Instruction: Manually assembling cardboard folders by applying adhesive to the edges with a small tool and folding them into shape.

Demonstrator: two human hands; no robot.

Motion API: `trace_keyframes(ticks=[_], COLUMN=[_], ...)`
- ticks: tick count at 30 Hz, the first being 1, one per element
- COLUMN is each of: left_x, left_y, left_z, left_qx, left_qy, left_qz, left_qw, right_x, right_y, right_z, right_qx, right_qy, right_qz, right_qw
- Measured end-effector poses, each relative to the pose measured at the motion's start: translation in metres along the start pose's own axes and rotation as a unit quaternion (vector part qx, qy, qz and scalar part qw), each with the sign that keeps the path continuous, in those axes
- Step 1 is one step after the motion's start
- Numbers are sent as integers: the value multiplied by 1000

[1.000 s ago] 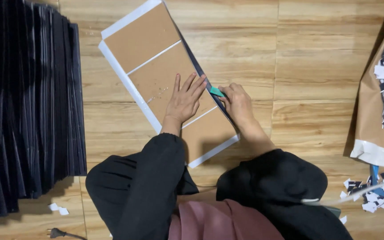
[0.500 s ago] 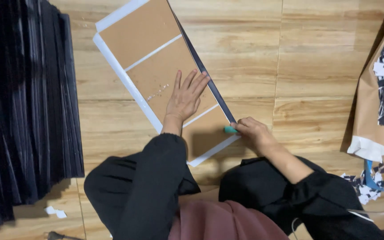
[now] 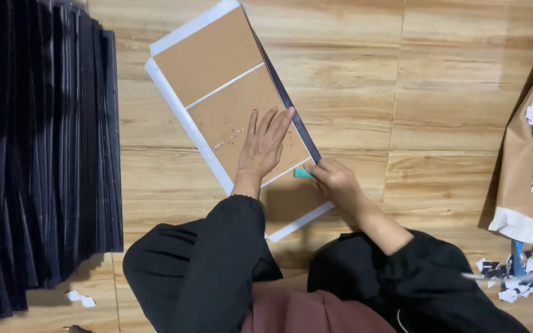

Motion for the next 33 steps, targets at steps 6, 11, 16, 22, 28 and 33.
trace_keyframes(ticks=[6,11,16,22,28,33], left_x=[-2,-2,-1,-1,-3,-11], left_y=[7,-2,-13,-4,4,-8], left_z=[-1,1,2,1,1,6], left_qx=[3,-6,-6,5,-22,-1], left_qy=[4,4,-9,-1,24,32], left_qz=[1,-11,-40,-49,4,3], left_qw=[1000,1000,999,999,999,999], right_x=[-31,17,49,45,-53,-18], right_y=[-20,0,19,0,-11,-40], right_z=[-56,-31,-12,-37,-30,-5], right_qx=[-36,-33,5,-96,-98,59], right_qy=[-110,-59,-28,-23,-154,-122], right_qz=[2,20,6,134,-28,-68], right_qw=[993,998,1000,986,983,988])
Point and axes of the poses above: each hand's wrist, its own x-axis away from the middle knuckle, its own y-axis out of the back of the hand, z = x × y, the point moved 3 cm from there along -x, towards the middle knuckle, and after that the axes turned 4 degrees about x, right-handed, at the moved point
